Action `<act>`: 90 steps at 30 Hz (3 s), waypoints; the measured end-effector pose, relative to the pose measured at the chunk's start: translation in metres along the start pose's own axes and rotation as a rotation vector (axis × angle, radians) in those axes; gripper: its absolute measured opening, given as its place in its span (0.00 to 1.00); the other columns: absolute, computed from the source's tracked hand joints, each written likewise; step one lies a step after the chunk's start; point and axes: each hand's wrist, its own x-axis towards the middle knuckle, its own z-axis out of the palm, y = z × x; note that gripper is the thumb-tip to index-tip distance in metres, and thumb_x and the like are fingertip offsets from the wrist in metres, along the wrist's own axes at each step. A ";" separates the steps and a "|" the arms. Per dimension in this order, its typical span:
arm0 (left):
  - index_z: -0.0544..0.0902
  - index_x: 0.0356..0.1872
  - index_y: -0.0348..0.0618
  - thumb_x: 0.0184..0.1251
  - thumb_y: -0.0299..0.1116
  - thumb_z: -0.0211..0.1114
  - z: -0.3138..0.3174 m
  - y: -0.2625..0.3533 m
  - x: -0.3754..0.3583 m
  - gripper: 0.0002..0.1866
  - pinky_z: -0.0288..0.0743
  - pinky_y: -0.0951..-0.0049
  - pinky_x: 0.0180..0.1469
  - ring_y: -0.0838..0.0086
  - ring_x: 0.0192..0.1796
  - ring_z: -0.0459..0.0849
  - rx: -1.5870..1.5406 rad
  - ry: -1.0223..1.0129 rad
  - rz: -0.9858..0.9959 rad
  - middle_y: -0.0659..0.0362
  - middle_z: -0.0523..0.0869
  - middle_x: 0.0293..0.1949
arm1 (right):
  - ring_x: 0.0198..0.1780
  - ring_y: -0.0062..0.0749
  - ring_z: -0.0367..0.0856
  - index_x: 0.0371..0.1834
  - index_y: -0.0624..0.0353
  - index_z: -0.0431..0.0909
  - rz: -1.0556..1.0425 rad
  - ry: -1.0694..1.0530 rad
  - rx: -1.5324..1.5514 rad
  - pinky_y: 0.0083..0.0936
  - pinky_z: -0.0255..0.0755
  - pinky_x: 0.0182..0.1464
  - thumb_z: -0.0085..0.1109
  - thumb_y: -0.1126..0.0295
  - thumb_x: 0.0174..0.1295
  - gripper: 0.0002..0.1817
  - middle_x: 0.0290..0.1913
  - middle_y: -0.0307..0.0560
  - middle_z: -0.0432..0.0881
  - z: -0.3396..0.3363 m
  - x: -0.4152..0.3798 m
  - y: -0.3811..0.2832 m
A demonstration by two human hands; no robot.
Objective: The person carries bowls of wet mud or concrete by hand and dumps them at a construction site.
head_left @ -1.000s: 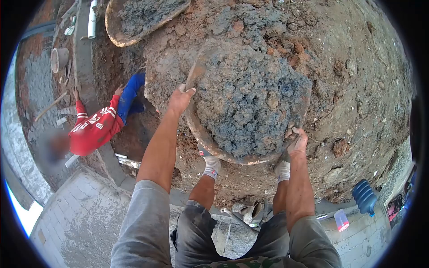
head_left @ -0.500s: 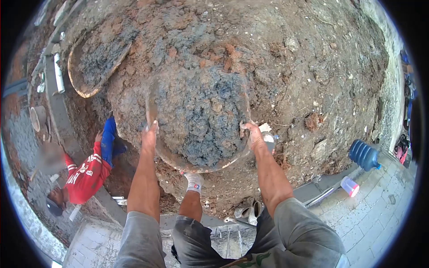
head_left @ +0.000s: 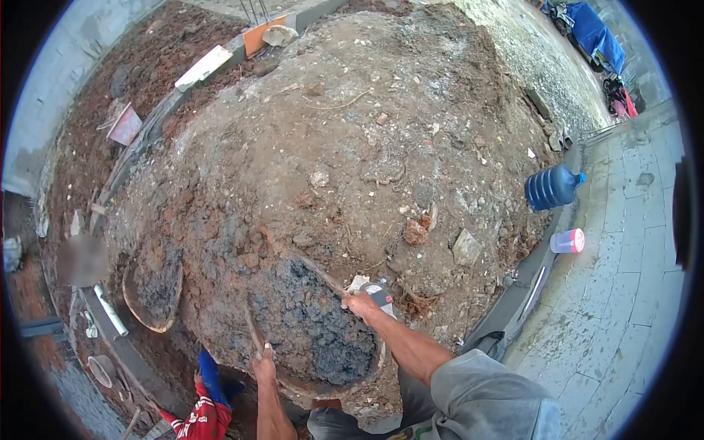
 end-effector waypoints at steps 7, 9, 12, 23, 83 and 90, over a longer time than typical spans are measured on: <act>0.78 0.42 0.36 0.56 0.44 0.61 0.097 0.194 -0.128 0.20 0.66 0.74 0.38 0.75 0.35 0.74 0.062 -0.248 0.025 0.61 0.79 0.34 | 0.25 0.28 0.67 0.30 0.63 0.75 -0.159 0.236 0.285 0.28 0.60 0.28 0.58 0.70 0.39 0.13 0.24 0.41 0.72 -0.201 -0.117 -0.058; 0.78 0.41 0.37 0.55 0.45 0.63 0.128 0.245 -0.151 0.21 0.66 0.74 0.38 0.75 0.34 0.74 0.093 -0.357 0.097 0.62 0.79 0.31 | 0.30 0.29 0.69 0.32 0.63 0.75 -0.169 0.217 0.350 0.26 0.62 0.32 0.58 0.69 0.40 0.14 0.26 0.40 0.73 -0.262 -0.125 -0.054; 0.78 0.39 0.36 0.54 0.48 0.63 0.169 0.322 -0.184 0.22 0.66 0.73 0.39 0.75 0.35 0.74 0.173 -0.569 0.208 0.60 0.80 0.32 | 0.24 0.23 0.64 0.27 0.60 0.72 -0.180 0.386 0.481 0.24 0.58 0.27 0.57 0.69 0.40 0.10 0.21 0.36 0.68 -0.340 -0.177 -0.078; 0.76 0.45 0.30 0.50 0.54 0.63 0.306 0.572 -0.249 0.34 0.66 0.68 0.49 0.67 0.45 0.76 0.431 -0.944 0.547 0.49 0.80 0.41 | 0.27 0.23 0.64 0.30 0.64 0.73 -0.215 0.734 0.514 0.24 0.58 0.30 0.56 0.68 0.47 0.11 0.25 0.37 0.69 -0.541 -0.294 -0.175; 0.77 0.42 0.34 0.55 0.36 0.61 1.036 1.089 0.195 0.17 0.69 0.73 0.44 0.72 0.39 0.77 0.896 -0.386 -0.008 0.56 0.80 0.36 | 0.54 0.50 0.66 0.52 0.65 0.59 0.053 0.810 -0.047 0.34 0.66 0.54 0.59 0.73 0.46 0.29 0.48 0.60 0.65 -1.320 0.674 -0.670; 0.77 0.41 0.37 0.60 0.37 0.59 1.144 1.146 0.120 0.14 0.66 0.78 0.48 0.79 0.42 0.73 0.692 -0.723 0.278 0.63 0.78 0.38 | 0.55 0.52 0.68 0.47 0.66 0.63 0.127 0.744 -0.115 0.36 0.66 0.55 0.58 0.75 0.45 0.24 0.50 0.62 0.69 -1.361 0.649 -0.665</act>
